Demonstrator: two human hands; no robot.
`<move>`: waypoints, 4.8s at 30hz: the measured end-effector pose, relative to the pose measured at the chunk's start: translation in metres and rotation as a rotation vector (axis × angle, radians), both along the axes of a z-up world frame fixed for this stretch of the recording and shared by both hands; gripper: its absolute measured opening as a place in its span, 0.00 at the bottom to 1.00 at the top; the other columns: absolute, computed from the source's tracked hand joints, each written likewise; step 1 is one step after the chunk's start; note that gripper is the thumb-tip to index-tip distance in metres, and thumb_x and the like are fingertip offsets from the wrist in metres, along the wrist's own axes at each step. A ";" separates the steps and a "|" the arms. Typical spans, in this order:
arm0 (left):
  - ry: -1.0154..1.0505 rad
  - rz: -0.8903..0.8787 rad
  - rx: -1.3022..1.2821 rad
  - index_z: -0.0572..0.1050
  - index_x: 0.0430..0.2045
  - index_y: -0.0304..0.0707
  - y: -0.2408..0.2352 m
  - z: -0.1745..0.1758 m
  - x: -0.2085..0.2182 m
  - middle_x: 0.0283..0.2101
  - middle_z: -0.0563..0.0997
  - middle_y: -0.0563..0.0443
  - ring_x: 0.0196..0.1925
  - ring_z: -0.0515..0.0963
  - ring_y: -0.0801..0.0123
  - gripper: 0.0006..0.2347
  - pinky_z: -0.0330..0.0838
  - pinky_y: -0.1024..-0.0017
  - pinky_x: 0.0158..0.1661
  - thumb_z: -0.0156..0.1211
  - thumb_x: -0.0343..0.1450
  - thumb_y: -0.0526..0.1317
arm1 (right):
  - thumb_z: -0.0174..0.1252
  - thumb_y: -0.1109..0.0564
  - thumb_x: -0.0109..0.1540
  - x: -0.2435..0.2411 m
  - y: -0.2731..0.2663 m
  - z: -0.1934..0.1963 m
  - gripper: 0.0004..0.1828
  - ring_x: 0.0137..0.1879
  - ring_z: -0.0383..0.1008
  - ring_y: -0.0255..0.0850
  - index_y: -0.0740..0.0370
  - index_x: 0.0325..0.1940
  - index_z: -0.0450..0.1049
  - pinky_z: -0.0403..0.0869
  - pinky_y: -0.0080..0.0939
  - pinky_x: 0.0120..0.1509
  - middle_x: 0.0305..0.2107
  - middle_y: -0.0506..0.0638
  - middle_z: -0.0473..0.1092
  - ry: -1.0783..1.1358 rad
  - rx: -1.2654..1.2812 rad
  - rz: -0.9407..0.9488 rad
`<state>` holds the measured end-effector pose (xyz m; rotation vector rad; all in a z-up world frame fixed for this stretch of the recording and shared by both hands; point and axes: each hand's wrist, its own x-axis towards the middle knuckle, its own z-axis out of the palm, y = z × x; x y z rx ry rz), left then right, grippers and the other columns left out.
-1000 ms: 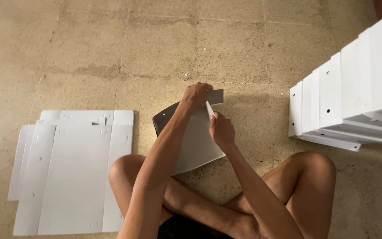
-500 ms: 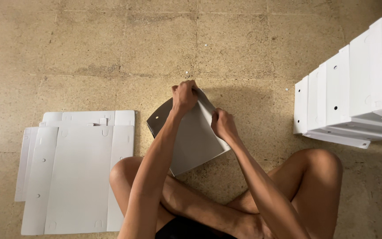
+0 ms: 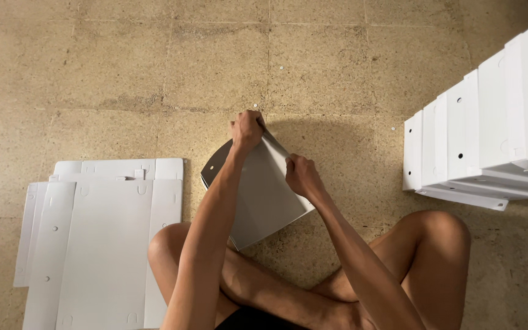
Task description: The person folds white cardboard sheets by hand to assemble square boxes, then stacks the finished boxes on a pile.
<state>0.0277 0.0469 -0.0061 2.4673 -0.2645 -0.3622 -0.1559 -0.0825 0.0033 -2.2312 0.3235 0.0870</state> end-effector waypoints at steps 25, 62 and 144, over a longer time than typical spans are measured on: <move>0.086 0.213 0.035 0.80 0.26 0.58 0.004 -0.015 0.010 0.38 0.84 0.56 0.53 0.80 0.58 0.10 0.60 0.52 0.62 0.50 0.64 0.37 | 0.36 0.55 0.67 0.048 0.041 0.049 0.12 0.45 0.78 0.62 0.60 0.48 0.64 0.78 0.68 0.49 0.36 0.60 0.73 0.010 -0.221 -0.163; 0.391 0.714 -0.936 0.74 0.40 0.25 0.007 0.023 -0.124 0.36 0.80 0.39 0.37 0.83 0.65 0.27 0.79 0.74 0.36 0.69 0.64 0.56 | 0.56 0.45 0.66 0.025 0.028 0.079 0.15 0.51 0.79 0.52 0.58 0.41 0.78 0.76 0.52 0.50 0.39 0.55 0.78 0.136 0.276 -0.131; 0.094 0.556 -0.702 0.84 0.38 0.40 -0.008 0.074 -0.162 0.33 0.86 0.41 0.37 0.86 0.60 0.08 0.81 0.66 0.37 0.65 0.69 0.39 | 0.61 0.47 0.62 0.028 0.022 0.068 0.11 0.46 0.79 0.42 0.52 0.37 0.84 0.74 0.43 0.45 0.38 0.52 0.79 0.038 0.361 -0.220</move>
